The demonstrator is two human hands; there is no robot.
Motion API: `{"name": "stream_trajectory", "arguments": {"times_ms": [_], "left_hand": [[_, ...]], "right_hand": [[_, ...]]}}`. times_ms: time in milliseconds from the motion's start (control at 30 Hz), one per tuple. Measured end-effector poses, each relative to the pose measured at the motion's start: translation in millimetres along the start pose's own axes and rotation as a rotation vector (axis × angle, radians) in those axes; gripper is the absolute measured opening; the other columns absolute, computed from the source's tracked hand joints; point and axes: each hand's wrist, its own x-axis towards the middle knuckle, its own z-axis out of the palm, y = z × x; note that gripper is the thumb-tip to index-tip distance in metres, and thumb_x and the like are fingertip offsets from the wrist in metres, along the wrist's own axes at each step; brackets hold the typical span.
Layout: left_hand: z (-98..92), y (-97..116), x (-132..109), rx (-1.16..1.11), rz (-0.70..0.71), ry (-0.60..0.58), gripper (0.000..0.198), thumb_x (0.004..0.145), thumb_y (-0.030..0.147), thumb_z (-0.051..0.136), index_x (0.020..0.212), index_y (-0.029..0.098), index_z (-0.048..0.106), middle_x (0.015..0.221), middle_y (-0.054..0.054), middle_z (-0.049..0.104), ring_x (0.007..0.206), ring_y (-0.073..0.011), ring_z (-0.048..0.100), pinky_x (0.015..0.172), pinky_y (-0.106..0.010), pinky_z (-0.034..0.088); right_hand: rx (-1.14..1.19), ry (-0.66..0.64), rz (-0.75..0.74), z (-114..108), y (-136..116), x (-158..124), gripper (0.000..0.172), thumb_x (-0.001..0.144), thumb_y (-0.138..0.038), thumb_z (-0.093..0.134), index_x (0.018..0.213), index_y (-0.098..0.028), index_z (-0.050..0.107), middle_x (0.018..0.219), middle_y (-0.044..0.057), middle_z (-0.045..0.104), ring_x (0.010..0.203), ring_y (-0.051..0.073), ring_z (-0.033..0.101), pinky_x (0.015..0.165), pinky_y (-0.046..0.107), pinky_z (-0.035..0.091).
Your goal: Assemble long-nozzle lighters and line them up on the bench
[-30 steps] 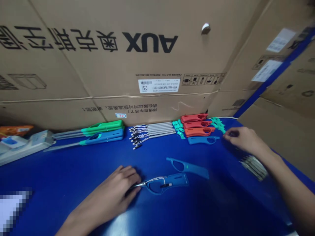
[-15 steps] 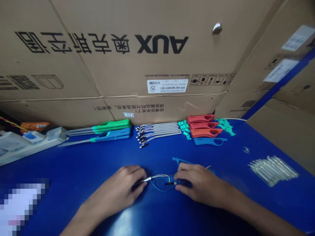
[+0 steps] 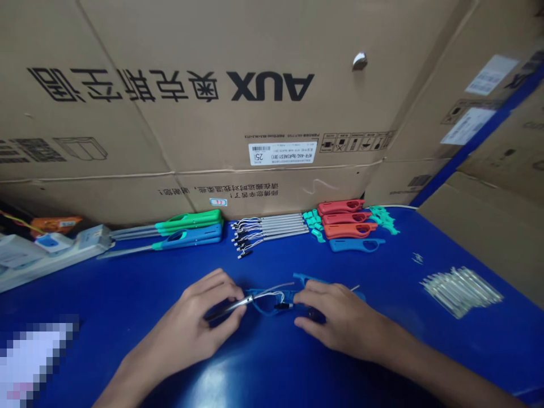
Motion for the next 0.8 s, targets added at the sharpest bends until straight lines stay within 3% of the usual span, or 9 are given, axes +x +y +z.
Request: {"name": "stream_trajectory", "arguments": {"times_ms": [167, 367, 600, 800], "left_hand": [[4.2, 2.4, 0.0, 0.019, 0.004, -0.064, 0.010, 0.090, 0.020, 0.053, 0.086, 0.020, 0.062, 0.083, -0.001, 0.062, 0.077, -0.0154, 0.059, 0.071, -0.028, 0.048], [7.3, 5.1, 0.7, 0.013, 0.024, -0.091, 0.010, 0.090, 0.020, 0.053, 0.084, 0.020, 0.061, 0.081, 0.000, 0.063, 0.076, -0.0149, 0.059, 0.077, -0.029, 0.048], [9.5, 5.7, 0.3, 0.003, 0.057, -0.044, 0.009, 0.089, 0.020, 0.054, 0.085, 0.020, 0.062, 0.081, -0.001, 0.065, 0.075, -0.0151, 0.060, 0.084, -0.032, 0.048], [10.3, 4.5, 0.3, 0.019, 0.057, -0.043, 0.009, 0.089, 0.020, 0.053, 0.085, 0.020, 0.062, 0.080, -0.001, 0.065, 0.075, -0.0148, 0.060, 0.089, -0.034, 0.047]], "right_hand": [[-0.048, -0.043, 0.004, 14.3, 3.5, 6.2, 0.016, 0.091, -0.027, 0.056, 0.099, -0.022, 0.068, 0.095, 0.003, 0.065, 0.082, 0.019, 0.064, 0.071, 0.030, 0.044], [-0.037, -0.002, 0.003, 23.5, 4.1, 9.6, 0.013, 0.091, -0.025, 0.054, 0.091, -0.020, 0.066, 0.088, 0.002, 0.064, 0.078, 0.017, 0.063, 0.069, 0.028, 0.043], [-0.164, 0.022, -0.031, 27.0, 0.1, 8.9, 0.018, 0.095, -0.032, 0.050, 0.103, -0.020, 0.060, 0.094, 0.005, 0.065, 0.082, 0.020, 0.064, 0.066, 0.029, 0.041], [-0.232, 0.051, -0.139, 30.6, -0.4, 7.4, 0.021, 0.098, -0.028, 0.040, 0.102, -0.023, 0.060, 0.090, 0.003, 0.062, 0.070, 0.016, 0.061, 0.058, 0.027, 0.034]]}}
